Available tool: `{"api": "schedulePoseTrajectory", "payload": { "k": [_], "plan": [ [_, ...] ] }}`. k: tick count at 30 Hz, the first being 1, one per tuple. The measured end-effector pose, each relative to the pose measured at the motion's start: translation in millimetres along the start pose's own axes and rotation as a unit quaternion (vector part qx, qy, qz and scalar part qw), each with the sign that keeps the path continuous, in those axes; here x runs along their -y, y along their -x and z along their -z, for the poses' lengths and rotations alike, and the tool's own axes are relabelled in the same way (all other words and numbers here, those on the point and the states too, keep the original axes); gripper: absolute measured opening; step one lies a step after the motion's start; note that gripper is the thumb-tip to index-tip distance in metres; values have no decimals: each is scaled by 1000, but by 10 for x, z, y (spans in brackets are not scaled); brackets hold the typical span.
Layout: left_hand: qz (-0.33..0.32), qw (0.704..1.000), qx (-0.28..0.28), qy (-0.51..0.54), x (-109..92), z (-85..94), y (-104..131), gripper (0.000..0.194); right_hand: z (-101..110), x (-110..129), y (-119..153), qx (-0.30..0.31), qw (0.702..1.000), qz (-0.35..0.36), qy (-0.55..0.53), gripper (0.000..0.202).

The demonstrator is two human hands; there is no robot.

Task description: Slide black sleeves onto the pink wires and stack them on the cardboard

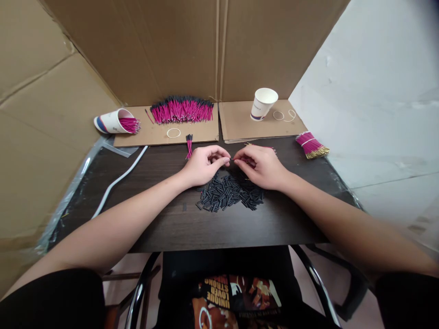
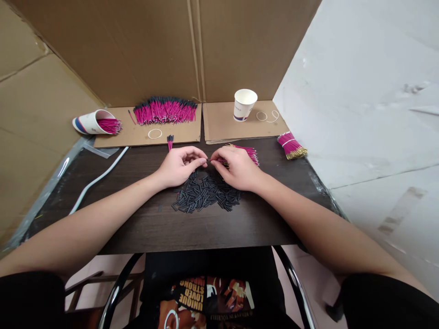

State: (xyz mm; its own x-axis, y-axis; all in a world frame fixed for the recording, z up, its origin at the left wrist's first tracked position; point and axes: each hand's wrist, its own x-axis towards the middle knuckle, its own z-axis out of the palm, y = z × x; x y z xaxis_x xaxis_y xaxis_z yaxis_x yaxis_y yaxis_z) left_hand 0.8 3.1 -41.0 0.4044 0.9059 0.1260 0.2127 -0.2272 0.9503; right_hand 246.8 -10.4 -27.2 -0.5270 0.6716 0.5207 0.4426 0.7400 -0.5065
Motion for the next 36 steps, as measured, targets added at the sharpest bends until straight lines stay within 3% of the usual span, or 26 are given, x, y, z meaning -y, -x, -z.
{"api": "schedulePoseTrajectory", "payload": {
  "k": [9, 20, 24, 27, 31, 36],
  "plan": [
    [-1, 1000, 5, -5, -31, -9, 16, 26, -3, 0, 1, 21, 999, -34, -1, 14],
    [11, 1000, -4, 8, -35, -7, 9, 27, 52, -30, -6, 5, 1000, -4, 13, 11],
    [21, 1000, -11, 7, -64, 7, 29, 40, 44, -11, -4, -6, 1000, -8, 0, 10],
    [25, 1000, -5, 10, -75, 18, 40, 52, 52, 24, -8, -33, 999, -32, -13, 11],
    [19, 1000, -5, 2, -71, 19, 36, 43, 50, 63, -7, -72, 994, -69, -47, 13],
    [11, 1000, -11, -25, -103, 18, 44, 35, 0, 64, -8, -57, 968, -174, -173, 25]
  ]
}}
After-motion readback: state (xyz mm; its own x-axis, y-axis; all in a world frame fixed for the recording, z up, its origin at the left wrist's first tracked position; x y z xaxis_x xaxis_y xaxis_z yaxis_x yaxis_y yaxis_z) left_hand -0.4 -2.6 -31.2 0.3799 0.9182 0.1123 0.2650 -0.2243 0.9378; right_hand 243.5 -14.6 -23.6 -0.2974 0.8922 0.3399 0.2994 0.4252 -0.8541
